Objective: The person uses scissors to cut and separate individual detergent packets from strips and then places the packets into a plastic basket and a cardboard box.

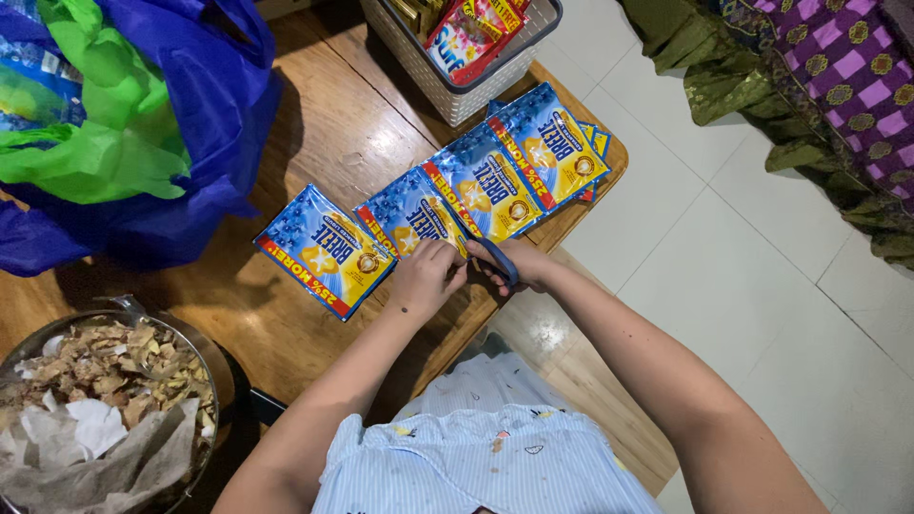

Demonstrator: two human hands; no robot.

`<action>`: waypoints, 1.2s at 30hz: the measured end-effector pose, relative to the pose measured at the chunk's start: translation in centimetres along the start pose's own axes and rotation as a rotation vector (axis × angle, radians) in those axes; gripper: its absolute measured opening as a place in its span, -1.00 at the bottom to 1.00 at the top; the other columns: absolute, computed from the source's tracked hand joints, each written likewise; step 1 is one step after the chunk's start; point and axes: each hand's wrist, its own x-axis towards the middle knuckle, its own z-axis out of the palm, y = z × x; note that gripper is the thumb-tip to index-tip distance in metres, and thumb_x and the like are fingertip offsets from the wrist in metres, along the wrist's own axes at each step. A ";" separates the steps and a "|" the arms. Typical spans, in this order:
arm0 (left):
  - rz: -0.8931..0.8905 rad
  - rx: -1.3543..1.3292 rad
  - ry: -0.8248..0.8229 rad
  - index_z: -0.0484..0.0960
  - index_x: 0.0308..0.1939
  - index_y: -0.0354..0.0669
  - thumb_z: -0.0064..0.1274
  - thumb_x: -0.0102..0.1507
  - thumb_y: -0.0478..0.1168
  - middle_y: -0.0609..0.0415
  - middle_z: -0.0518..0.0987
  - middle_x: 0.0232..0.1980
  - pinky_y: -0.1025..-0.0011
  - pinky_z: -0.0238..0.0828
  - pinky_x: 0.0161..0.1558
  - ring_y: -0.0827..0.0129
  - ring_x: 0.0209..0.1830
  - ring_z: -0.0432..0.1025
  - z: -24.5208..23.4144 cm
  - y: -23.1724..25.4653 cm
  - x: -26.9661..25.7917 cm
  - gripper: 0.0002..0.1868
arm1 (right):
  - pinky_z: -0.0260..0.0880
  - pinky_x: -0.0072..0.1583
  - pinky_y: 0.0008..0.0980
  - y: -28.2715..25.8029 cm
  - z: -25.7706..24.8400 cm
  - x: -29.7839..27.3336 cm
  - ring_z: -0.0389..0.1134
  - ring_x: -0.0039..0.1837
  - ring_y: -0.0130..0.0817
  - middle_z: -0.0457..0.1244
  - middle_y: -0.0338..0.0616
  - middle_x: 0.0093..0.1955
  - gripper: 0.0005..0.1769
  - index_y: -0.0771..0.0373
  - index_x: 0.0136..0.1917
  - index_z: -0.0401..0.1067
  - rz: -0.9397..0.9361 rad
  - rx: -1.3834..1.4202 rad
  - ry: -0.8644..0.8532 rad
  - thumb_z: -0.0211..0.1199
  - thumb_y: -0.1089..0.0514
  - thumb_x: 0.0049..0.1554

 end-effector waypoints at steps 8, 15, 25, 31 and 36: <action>0.022 -0.004 -0.008 0.55 -0.34 -0.13 0.30 0.08 -0.26 0.05 0.56 -0.28 0.20 0.45 -0.23 0.12 -0.19 0.49 -0.5 0.4 -0.4 -0.80 | 0.11 -0.44 -0.50 -1.5 -0.3 1.4 0.29 -0.48 -0.47 0.20 -0.31 -0.49 -0.22 0.11 -0.33 0.32 -0.009 -0.021 -0.038 0.08 -0.67 0.01; 0.019 -0.016 -0.015 0.55 -0.35 -0.14 0.29 0.10 -0.26 0.05 0.55 -0.30 0.20 0.45 -0.22 0.13 -0.20 0.49 -0.7 0.2 -0.5 -0.81 | 0.13 -0.46 -0.49 -1.3 -0.2 1.7 0.27 -0.48 -0.46 0.18 -0.29 -0.49 -0.25 0.14 -0.33 0.31 -0.045 -0.059 -0.010 0.14 -0.61 0.03; 0.014 -0.048 -0.011 0.52 -0.35 -0.15 0.30 0.08 -0.28 0.06 0.55 -0.30 0.21 0.44 -0.24 0.13 -0.20 0.49 -1.4 0.6 -0.7 -0.78 | 0.09 -0.44 -0.50 -3.1 0.1 2.5 0.28 -0.50 -0.47 0.19 -0.27 -0.50 -0.23 0.14 -0.36 0.31 -0.032 -0.030 -0.013 0.11 -0.63 0.04; 0.010 -0.057 -0.015 0.51 -0.35 -0.16 0.31 0.06 -0.29 0.05 0.54 -0.30 0.19 0.43 -0.23 0.11 -0.21 0.49 -1.4 0.2 -0.8 -0.77 | 0.23 -0.41 -0.47 -3.2 0.2 3.3 0.25 -0.50 -0.45 0.17 -0.28 -0.49 -0.30 0.13 -0.27 0.40 -0.093 -0.017 -0.008 0.18 -0.57 0.00; 0.005 -0.073 -0.009 0.53 -0.33 -0.16 0.30 0.05 -0.30 0.05 0.55 -0.28 0.18 0.44 -0.20 0.11 -0.19 0.48 -1.2 0.1 -0.6 -0.77 | 0.18 -0.41 -0.49 -3.9 0.4 2.7 0.28 -0.48 -0.44 0.19 -0.27 -0.48 -0.29 0.14 -0.25 0.39 -0.077 -0.034 0.008 0.16 -0.57 0.04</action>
